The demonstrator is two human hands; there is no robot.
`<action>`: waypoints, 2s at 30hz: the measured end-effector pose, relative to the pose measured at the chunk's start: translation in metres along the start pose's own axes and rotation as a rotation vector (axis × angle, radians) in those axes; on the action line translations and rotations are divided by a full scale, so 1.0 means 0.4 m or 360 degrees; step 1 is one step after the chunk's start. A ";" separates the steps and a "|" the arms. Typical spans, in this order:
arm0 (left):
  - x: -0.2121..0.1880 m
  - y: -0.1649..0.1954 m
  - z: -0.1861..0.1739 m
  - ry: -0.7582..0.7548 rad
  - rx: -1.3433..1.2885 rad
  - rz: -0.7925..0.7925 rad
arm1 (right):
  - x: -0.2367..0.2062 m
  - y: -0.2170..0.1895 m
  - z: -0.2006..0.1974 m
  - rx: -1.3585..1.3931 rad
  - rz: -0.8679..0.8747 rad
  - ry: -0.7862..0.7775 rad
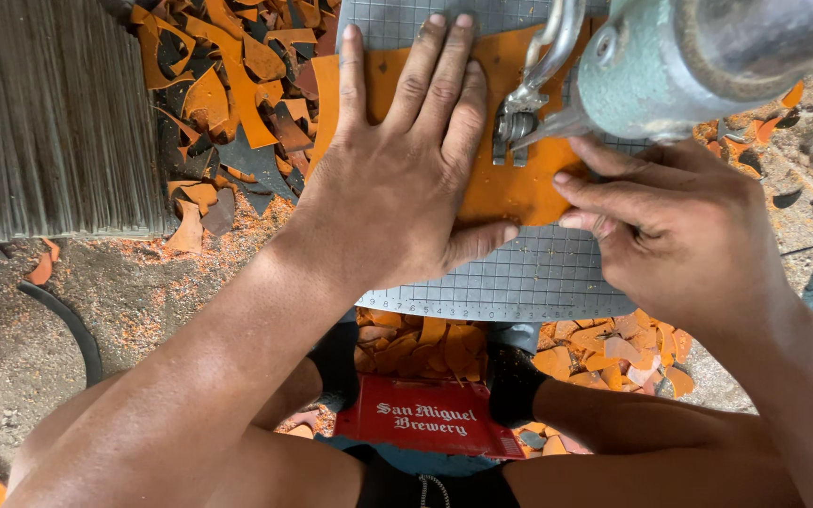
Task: The person uses a vertical cutting machine to cut an orange leather sheet on a gridded mat. They guide the material with both hands, rotating and repositioning it to follow curved and straight cut lines, producing offcuts that accumulate on the floor.
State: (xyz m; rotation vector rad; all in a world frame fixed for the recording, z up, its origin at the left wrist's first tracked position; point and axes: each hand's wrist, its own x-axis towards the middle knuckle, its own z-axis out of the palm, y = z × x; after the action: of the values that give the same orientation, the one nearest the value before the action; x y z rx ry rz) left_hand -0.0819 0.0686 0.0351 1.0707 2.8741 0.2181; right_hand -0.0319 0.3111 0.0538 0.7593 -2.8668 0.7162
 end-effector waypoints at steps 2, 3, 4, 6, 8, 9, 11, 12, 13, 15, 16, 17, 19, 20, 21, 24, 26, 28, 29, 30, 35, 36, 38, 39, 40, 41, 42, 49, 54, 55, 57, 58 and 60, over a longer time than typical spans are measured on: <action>0.000 0.000 -0.003 -0.0006 -0.0007 -0.0005 | 0.004 -0.009 -0.001 0.0020 0.0025 0.0033; -0.001 0.000 -0.005 -0.0011 -0.0010 -0.0008 | 0.005 -0.013 -0.002 0.0007 0.0033 0.0030; -0.001 0.000 -0.006 -0.0017 -0.0012 -0.0011 | 0.006 -0.016 -0.003 -0.0005 0.0042 0.0027; 0.002 -0.001 -0.008 -0.0029 -0.0012 -0.0020 | 0.008 -0.022 -0.005 -0.0020 0.0054 0.0032; 0.004 -0.002 -0.009 -0.0038 -0.0008 -0.0024 | 0.010 -0.026 -0.005 -0.0022 0.0059 0.0044; 0.005 -0.002 -0.009 -0.0040 -0.0003 -0.0026 | 0.011 -0.027 -0.004 -0.0028 0.0049 0.0056; 0.005 -0.002 -0.010 -0.0039 0.0010 -0.0021 | 0.013 -0.029 -0.003 -0.0042 0.0029 0.0079; 0.004 -0.003 -0.011 -0.0038 0.0018 -0.0014 | 0.014 -0.030 -0.003 -0.0061 0.0020 0.0085; 0.003 -0.003 -0.012 -0.0037 0.0026 -0.0008 | 0.014 -0.031 -0.002 -0.0079 0.0011 0.0091; 0.001 -0.005 -0.014 -0.0044 0.0017 0.0000 | 0.013 -0.032 0.000 -0.0085 0.0010 0.0095; 0.001 -0.006 -0.015 -0.0047 0.0012 0.0004 | 0.012 -0.032 0.001 -0.0072 0.0019 0.0091; 0.001 -0.007 -0.016 -0.0048 0.0010 0.0005 | 0.011 -0.033 0.001 -0.0059 0.0029 0.0087; 0.002 -0.009 -0.018 -0.0045 0.0004 0.0005 | 0.010 -0.035 0.004 -0.0086 0.0025 0.0113; 0.002 -0.010 -0.019 -0.0049 0.0008 0.0004 | 0.010 -0.036 0.005 -0.0099 0.0022 0.0126; 0.003 -0.011 -0.020 -0.0054 0.0013 0.0004 | 0.009 -0.037 0.007 -0.0109 0.0022 0.0132; 0.005 -0.013 -0.020 -0.0044 0.0002 0.0006 | 0.009 -0.040 0.009 -0.0122 0.0018 0.0151; 0.004 -0.016 -0.018 -0.0034 -0.0002 0.0011 | 0.008 -0.043 0.011 -0.0103 0.0015 0.0167; 0.003 -0.020 -0.016 -0.0027 0.0008 0.0021 | 0.007 -0.046 0.012 -0.0092 0.0054 0.0146; 0.002 -0.021 -0.015 -0.0010 0.0001 0.0025 | 0.006 -0.047 0.013 -0.0087 0.0074 0.0135; 0.002 -0.023 -0.014 0.0007 -0.0006 0.0029 | 0.005 -0.048 0.014 -0.0092 0.0066 0.0152; 0.003 -0.028 -0.007 0.0037 -0.0009 0.0027 | 0.005 -0.051 0.017 -0.0133 0.0035 0.0196; 0.004 -0.029 -0.006 0.0041 -0.0012 0.0026 | 0.006 -0.051 0.017 -0.0129 0.0032 0.0200; 0.005 -0.029 -0.005 0.0049 -0.0011 0.0025 | 0.007 -0.051 0.018 -0.0124 0.0024 0.0211; 0.005 -0.030 -0.005 0.0051 -0.0007 0.0023 | 0.008 -0.051 0.018 -0.0123 0.0027 0.0210; 0.005 -0.030 -0.004 0.0053 -0.0004 0.0022 | 0.009 -0.051 0.018 -0.0122 0.0029 0.0210; 0.006 -0.031 -0.004 0.0056 -0.0011 0.0023 | 0.009 -0.052 0.018 -0.0122 0.0031 0.0209; 0.007 -0.031 -0.003 0.0058 -0.0019 0.0024 | 0.009 -0.052 0.018 -0.0121 0.0026 0.0214; 0.010 -0.038 0.001 0.0149 -0.0027 0.0069 | 0.007 -0.058 0.020 -0.0157 0.0032 0.0238; 0.009 -0.042 0.004 0.0161 0.0026 0.0071 | 0.006 -0.061 0.024 -0.0139 0.0021 0.0238; 0.009 -0.042 0.005 0.0166 0.0039 0.0067 | 0.006 -0.061 0.024 -0.0129 0.0020 0.0235; 0.013 -0.043 0.007 0.0162 0.0044 0.0052 | 0.005 -0.061 0.026 -0.0113 0.0009 0.0237; 0.015 -0.044 0.007 0.0160 0.0046 0.0045 | 0.005 -0.061 0.026 -0.0107 -0.0001 0.0242; 0.017 -0.046 0.008 0.0183 0.0050 0.0056 | 0.005 -0.061 0.028 -0.0090 0.0002 0.0247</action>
State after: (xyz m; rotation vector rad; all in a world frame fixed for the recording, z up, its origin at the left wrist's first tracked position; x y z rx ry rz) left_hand -0.0987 0.0596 0.0289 1.1512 2.9708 0.2449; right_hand -0.0215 0.2863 0.0546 0.6640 -2.7359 0.6599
